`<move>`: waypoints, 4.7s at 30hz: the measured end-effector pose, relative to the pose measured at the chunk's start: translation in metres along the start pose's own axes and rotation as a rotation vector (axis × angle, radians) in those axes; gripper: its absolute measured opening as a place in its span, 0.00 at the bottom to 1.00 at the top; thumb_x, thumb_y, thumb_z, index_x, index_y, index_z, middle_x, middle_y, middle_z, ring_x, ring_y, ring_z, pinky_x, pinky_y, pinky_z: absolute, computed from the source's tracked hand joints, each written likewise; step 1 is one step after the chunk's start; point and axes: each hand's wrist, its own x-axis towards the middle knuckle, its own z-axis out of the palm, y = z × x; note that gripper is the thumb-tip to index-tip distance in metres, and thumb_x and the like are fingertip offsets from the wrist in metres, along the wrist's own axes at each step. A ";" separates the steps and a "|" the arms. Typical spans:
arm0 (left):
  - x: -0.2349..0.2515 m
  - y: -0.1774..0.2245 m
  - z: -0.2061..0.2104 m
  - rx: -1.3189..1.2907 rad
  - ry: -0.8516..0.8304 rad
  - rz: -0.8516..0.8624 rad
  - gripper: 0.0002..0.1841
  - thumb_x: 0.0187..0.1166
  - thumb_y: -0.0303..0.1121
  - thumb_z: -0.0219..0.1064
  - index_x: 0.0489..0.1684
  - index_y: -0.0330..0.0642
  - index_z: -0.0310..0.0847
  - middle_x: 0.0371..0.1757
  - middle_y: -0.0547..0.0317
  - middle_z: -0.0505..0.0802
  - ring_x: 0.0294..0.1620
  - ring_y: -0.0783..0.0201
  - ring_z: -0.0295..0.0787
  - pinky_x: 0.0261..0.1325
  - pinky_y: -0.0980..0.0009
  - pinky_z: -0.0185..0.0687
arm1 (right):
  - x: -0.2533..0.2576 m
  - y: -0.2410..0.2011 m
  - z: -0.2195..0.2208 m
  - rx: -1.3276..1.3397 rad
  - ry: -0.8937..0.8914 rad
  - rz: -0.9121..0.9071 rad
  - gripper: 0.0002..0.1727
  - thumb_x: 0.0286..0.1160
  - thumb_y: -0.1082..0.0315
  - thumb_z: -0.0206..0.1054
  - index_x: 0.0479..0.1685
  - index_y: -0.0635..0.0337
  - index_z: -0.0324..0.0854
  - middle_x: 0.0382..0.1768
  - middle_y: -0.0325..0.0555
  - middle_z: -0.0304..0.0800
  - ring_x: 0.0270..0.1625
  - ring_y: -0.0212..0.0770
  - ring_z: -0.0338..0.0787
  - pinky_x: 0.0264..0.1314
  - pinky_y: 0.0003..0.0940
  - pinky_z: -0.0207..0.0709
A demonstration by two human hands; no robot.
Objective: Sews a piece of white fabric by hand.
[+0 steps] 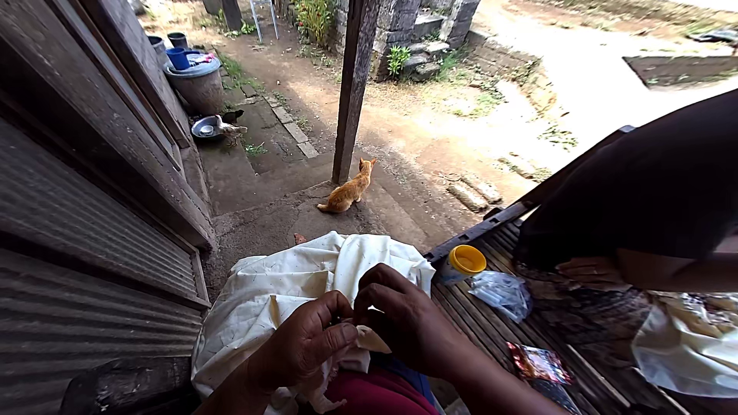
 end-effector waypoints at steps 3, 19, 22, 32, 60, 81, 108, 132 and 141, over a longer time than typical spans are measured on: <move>-0.002 0.000 0.004 0.278 0.162 0.102 0.07 0.86 0.34 0.63 0.40 0.41 0.81 0.33 0.69 0.87 0.33 0.81 0.81 0.39 0.83 0.78 | -0.002 0.005 0.002 0.057 0.004 0.056 0.07 0.82 0.66 0.66 0.40 0.59 0.83 0.42 0.42 0.82 0.44 0.25 0.81 0.47 0.13 0.76; -0.008 -0.003 0.007 0.689 0.480 0.316 0.09 0.80 0.39 0.72 0.37 0.44 0.90 0.38 0.65 0.85 0.38 0.81 0.82 0.38 0.88 0.80 | 0.004 0.008 0.000 -0.107 -0.201 0.112 0.08 0.81 0.66 0.62 0.36 0.55 0.85 0.30 0.40 0.86 0.32 0.34 0.87 0.34 0.32 0.81; -0.009 -0.005 0.005 0.706 0.470 0.301 0.11 0.81 0.41 0.71 0.37 0.43 0.90 0.38 0.65 0.85 0.37 0.82 0.81 0.38 0.89 0.79 | 0.005 0.003 -0.006 -0.047 -0.238 -0.132 0.09 0.81 0.66 0.63 0.35 0.54 0.87 0.28 0.39 0.85 0.35 0.35 0.87 0.37 0.29 0.80; -0.012 -0.003 0.001 0.432 0.359 0.124 0.11 0.78 0.41 0.74 0.34 0.43 0.91 0.35 0.68 0.85 0.35 0.80 0.80 0.36 0.86 0.77 | 0.003 0.008 -0.005 -0.115 -0.063 -0.134 0.08 0.80 0.64 0.66 0.40 0.50 0.92 0.24 0.37 0.80 0.27 0.31 0.79 0.29 0.24 0.71; -0.012 0.002 0.002 0.553 0.239 0.145 0.12 0.78 0.41 0.73 0.33 0.42 0.93 0.36 0.66 0.85 0.33 0.83 0.77 0.34 0.90 0.72 | 0.010 0.019 -0.001 0.091 -0.011 -0.065 0.09 0.85 0.64 0.65 0.42 0.58 0.88 0.31 0.41 0.86 0.35 0.27 0.83 0.39 0.19 0.77; -0.012 0.001 0.001 0.545 0.333 0.137 0.11 0.77 0.42 0.75 0.34 0.44 0.93 0.35 0.68 0.85 0.32 0.82 0.79 0.32 0.89 0.75 | -0.002 0.019 0.002 -0.040 -0.044 -0.184 0.08 0.82 0.65 0.64 0.38 0.53 0.88 0.23 0.39 0.78 0.28 0.32 0.79 0.31 0.25 0.72; -0.010 0.004 0.001 0.535 0.269 0.146 0.10 0.77 0.40 0.75 0.34 0.43 0.93 0.36 0.66 0.85 0.32 0.82 0.79 0.31 0.90 0.75 | 0.012 0.021 -0.023 -0.201 -0.016 -0.211 0.11 0.85 0.61 0.65 0.38 0.51 0.91 0.26 0.39 0.80 0.32 0.33 0.80 0.34 0.26 0.73; -0.007 0.000 0.010 0.856 0.400 0.180 0.08 0.71 0.42 0.77 0.32 0.49 0.93 0.36 0.68 0.85 0.33 0.86 0.78 0.33 0.93 0.74 | 0.010 -0.001 -0.020 -0.096 -0.074 -0.025 0.10 0.88 0.65 0.58 0.40 0.56 0.83 0.30 0.37 0.86 0.33 0.27 0.84 0.37 0.21 0.78; -0.009 -0.002 0.007 0.801 0.403 0.133 0.08 0.72 0.39 0.74 0.40 0.48 0.87 0.34 0.71 0.90 0.26 0.86 0.76 0.27 0.90 0.70 | 0.007 -0.004 -0.028 0.033 -0.181 0.028 0.07 0.72 0.70 0.66 0.37 0.54 0.91 0.36 0.39 0.85 0.41 0.25 0.83 0.43 0.17 0.77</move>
